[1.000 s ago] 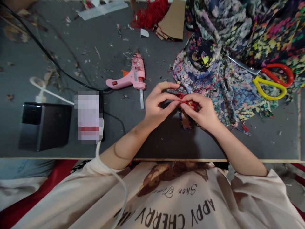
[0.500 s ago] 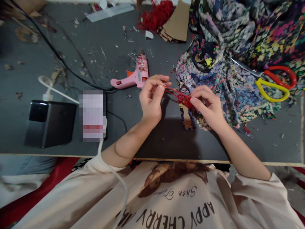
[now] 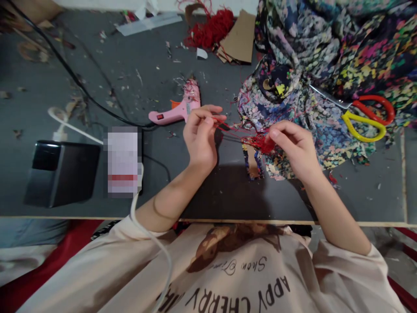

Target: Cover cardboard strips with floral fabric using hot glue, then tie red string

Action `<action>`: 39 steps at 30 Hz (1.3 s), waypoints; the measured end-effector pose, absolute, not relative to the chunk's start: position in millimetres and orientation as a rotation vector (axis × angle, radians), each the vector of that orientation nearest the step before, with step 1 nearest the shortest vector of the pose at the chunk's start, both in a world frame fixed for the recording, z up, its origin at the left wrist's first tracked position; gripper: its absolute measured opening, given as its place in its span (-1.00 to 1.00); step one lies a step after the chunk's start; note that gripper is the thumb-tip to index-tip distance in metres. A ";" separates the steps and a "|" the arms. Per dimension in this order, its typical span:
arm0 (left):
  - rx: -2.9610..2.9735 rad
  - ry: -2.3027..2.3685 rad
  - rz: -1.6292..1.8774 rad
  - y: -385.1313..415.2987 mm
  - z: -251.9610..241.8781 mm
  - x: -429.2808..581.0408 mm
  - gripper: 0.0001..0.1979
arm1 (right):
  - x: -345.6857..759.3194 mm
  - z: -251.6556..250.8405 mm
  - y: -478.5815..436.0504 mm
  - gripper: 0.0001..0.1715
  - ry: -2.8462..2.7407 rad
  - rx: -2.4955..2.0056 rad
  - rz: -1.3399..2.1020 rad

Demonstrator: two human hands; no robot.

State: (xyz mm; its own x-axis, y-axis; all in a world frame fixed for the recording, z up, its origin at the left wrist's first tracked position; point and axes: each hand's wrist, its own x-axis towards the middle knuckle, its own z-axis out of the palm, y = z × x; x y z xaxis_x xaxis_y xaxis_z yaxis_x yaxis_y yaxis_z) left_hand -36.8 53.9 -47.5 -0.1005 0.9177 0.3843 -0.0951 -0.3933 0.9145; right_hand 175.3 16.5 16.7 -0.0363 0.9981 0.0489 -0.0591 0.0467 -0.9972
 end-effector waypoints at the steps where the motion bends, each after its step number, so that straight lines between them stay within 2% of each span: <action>1: 1.394 0.974 1.617 54.7 -49.6 -37.9 -0.76 | 171.7 12.8 15.9 -0.81 -1.193 -1.120 1.232; 5: 1.519 1.057 1.637 57.4 -57.4 -41.4 -0.73 | 161.4 5.5 14.5 -0.75 -1.050 -1.114 1.280; 9: 1.722 1.173 1.738 47.8 -47.0 -38.9 -0.46 | 158.6 3.5 10.3 -0.75 -1.079 -1.128 1.296; 12: 2.114 1.082 1.362 35.7 -32.2 -36.5 -0.36 | 155.5 4.4 6.0 -0.72 -1.215 -1.193 1.248; 15: 2.346 0.991 1.165 29.8 -26.0 -36.0 -0.43 | 150.6 8.3 3.2 -0.64 -1.373 -1.230 1.200; 23: 2.472 0.987 1.239 34.6 -34.8 -31.5 -0.70 | 149.8 13.2 2.4 -0.56 -1.511 -1.259 1.161; 32: 2.487 0.890 1.276 30.0 -27.6 -28.8 -0.75 | 153.9 15.4 0.5 -0.59 -1.790 -1.329 0.941; 39: 2.341 1.034 1.313 28.4 -25.1 -29.4 -0.75 | 160.6 15.3 4.9 -0.60 -1.714 -1.279 1.105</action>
